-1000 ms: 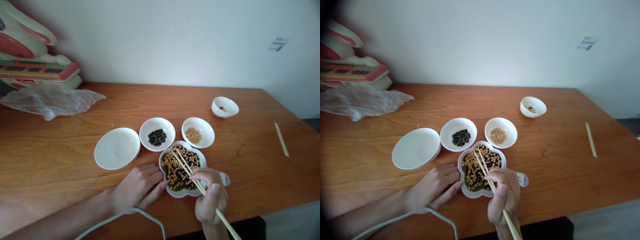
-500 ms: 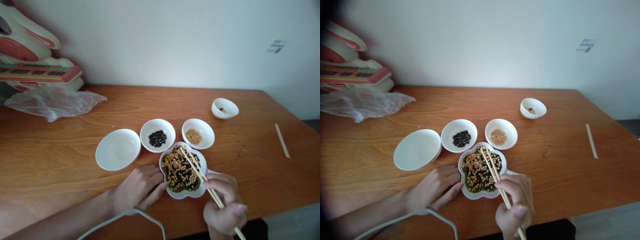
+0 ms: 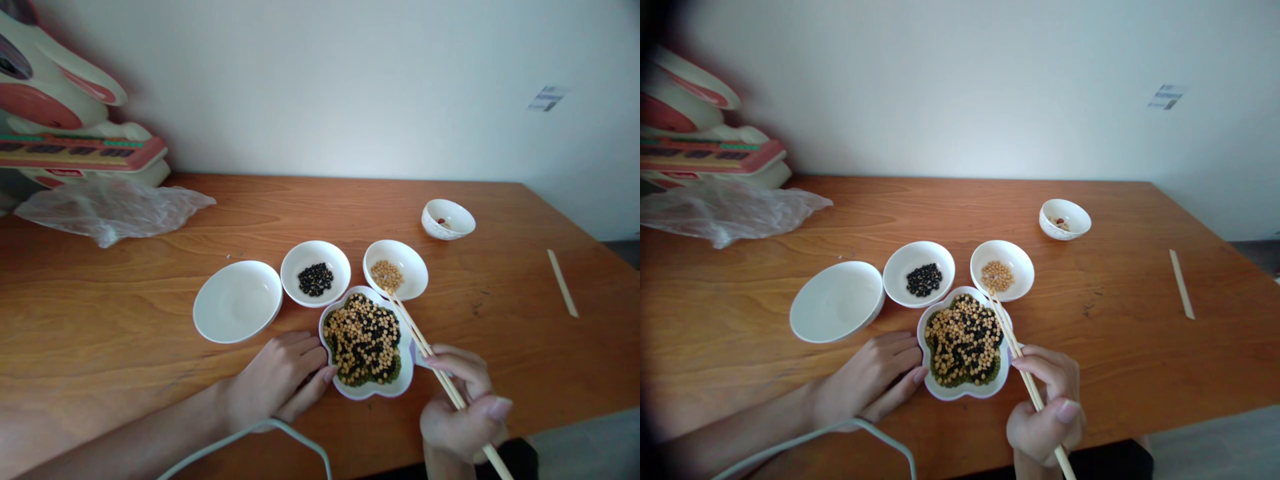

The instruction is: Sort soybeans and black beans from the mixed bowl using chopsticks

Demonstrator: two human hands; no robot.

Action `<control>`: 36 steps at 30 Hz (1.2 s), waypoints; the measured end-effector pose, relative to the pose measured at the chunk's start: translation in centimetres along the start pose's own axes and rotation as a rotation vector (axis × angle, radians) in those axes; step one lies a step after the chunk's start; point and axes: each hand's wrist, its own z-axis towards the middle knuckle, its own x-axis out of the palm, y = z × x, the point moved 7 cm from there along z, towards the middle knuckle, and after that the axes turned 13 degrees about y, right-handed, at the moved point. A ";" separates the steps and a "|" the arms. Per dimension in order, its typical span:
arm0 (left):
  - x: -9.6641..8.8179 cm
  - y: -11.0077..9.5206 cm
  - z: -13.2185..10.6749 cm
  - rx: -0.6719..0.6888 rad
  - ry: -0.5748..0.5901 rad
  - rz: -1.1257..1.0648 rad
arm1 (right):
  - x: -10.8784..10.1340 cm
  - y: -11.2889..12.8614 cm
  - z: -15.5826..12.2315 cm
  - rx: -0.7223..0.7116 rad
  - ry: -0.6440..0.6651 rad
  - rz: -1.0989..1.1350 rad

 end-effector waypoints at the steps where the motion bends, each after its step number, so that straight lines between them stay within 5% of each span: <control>1: 0.0 0.0 0.0 0.000 -0.002 -0.002 | 0.0 -0.1 0.0 0.019 0.007 0.002; 24: 0.1 0.1 0.0 -0.003 0.005 0.001 | 0.2 -1.3 -0.1 0.138 -0.004 0.146; 31: 0.0 0.0 -0.1 0.017 -0.014 0.023 | 0.3 -0.6 0.1 0.080 -0.007 0.183; 36: 0.0 -0.1 0.0 0.022 -0.017 0.033 | 1.0 1.2 0.5 -0.030 0.116 0.160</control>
